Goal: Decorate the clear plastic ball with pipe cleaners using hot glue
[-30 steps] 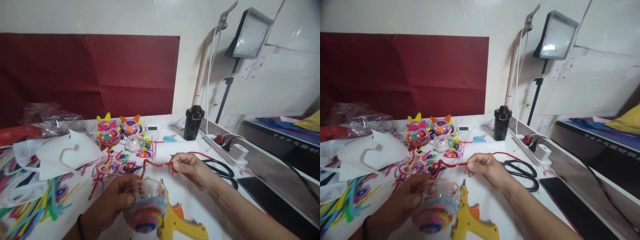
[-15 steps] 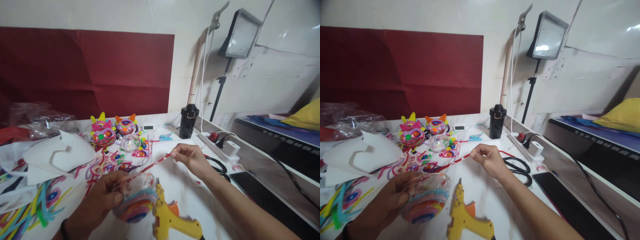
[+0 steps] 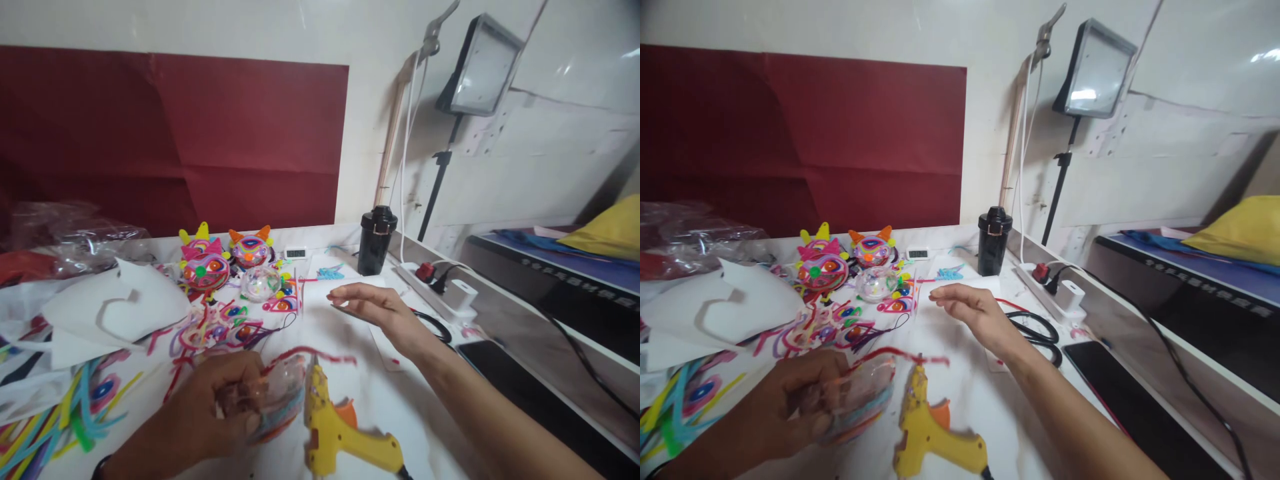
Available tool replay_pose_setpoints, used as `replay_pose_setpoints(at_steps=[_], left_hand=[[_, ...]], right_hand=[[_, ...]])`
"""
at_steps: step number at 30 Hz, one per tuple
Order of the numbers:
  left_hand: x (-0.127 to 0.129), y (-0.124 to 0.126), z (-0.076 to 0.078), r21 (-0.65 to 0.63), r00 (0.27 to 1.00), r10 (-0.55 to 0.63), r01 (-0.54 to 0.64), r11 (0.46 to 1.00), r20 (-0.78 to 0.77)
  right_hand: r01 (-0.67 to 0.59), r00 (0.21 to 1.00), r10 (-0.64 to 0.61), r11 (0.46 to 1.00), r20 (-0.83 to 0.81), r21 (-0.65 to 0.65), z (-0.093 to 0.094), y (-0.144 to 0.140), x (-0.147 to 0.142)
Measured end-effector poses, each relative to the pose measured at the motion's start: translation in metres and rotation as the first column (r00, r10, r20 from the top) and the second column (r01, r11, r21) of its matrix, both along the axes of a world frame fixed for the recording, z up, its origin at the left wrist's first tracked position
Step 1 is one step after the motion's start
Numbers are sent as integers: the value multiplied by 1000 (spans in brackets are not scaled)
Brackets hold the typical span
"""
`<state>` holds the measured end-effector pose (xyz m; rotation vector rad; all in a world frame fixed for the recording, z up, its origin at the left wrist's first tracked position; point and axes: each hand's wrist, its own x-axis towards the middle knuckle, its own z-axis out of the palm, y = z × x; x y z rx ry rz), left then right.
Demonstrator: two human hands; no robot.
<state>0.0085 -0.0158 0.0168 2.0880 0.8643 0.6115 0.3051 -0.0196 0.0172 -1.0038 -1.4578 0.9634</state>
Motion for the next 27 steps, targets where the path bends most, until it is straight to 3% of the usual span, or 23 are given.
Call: replay_pose_setpoints(at_steps=[2,4,7,12,16,18,22,27], left_hand=[[2,-6,1,102,998,2,4,995,-67],[3,-12,2,186,995,-13,30,982,-95],[4,-17,2,278,992,-45,75,958,-116],[4,-17,2,335,996,-52,74,939,-74],[2,-15,2,289,999,-39,30,957,23],[1,-14,2,247,998,-41,30,969,39],[1,-14,1,226,997,-58,45,973,48],[4,-16,3,328,998,-55,52,943,0]], right_hand=[[-42,988,30,996,148,83,6,-8,-8],[-184,952,146,975,267,122,13,-17,-18],[-346,886,315,938,340,32,21,-28,-30],[-420,873,449,891,190,-175,22,-28,-29],[-508,836,546,805,48,-307,19,-24,-24],[-506,835,549,795,42,-335,19,-24,-23],[-420,856,490,844,163,-333,22,-28,-22],[-220,866,246,969,435,-109,23,-34,-25]])
